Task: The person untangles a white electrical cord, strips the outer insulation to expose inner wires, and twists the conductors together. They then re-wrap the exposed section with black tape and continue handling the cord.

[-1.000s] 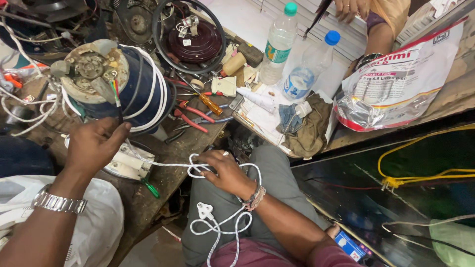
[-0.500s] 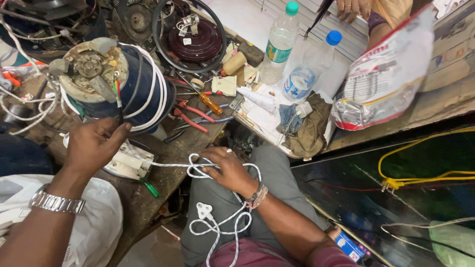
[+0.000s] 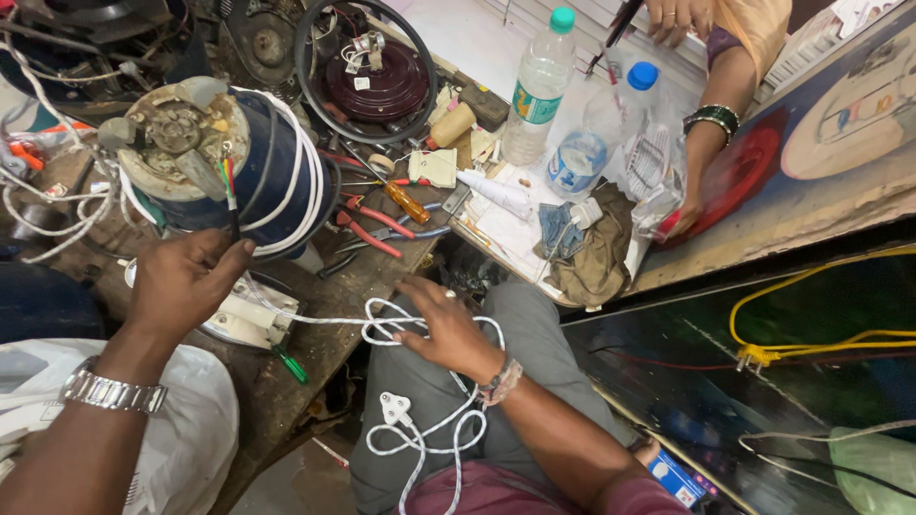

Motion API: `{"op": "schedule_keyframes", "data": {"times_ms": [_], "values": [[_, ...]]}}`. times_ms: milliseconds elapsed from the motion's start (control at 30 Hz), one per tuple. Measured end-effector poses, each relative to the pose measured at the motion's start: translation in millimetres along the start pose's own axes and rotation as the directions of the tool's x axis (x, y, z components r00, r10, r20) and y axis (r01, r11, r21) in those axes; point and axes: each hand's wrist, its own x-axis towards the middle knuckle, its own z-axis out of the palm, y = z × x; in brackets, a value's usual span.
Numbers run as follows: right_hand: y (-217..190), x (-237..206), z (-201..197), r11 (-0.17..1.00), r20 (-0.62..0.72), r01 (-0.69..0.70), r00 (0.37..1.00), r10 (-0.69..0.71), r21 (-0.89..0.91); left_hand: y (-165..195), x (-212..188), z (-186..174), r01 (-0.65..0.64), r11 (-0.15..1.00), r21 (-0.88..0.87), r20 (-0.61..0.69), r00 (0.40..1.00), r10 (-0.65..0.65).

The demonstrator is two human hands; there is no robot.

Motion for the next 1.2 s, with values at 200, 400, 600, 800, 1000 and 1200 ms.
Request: {"op": "schedule_keyframes", "data": {"times_ms": [200, 400, 600, 800, 1000, 1200], "values": [[-11, -34, -9, 0.982, 0.433, -0.025, 0.895, 0.106, -0.19, -4, 3, 4, -0.182, 0.983, 0.029, -0.049, 0.982, 0.183], [-44, -107, -8, 0.945, 0.666, 0.047, 0.721, 0.193, -0.324, -6, 2, 6, -0.292, 0.942, -0.166, 0.16, 0.934, 0.318], [-24, -116, 18, 0.978, 0.486, 0.006, 0.868, 0.099, -0.209, 1, 3, 4, -0.28, 0.959, -0.042, 0.221, 0.934, 0.282], [-12, -125, 39, 0.959, 0.53, 0.142, 0.848, 0.009, -0.243, -2, 3, 3, -0.32, 0.937, -0.142, 0.183, 0.921, 0.342], [-17, -117, 34, 0.955, 0.553, 0.144, 0.833, 0.025, -0.259, -10, 5, 10, -0.304, 0.941, -0.151, 0.2, 0.922, 0.331], [-24, -88, -27, 0.98, 0.388, 0.045, 0.921, 0.034, -0.193, -12, 7, 4, -0.251, 0.922, -0.296, 0.269, 0.904, 0.333]]}}
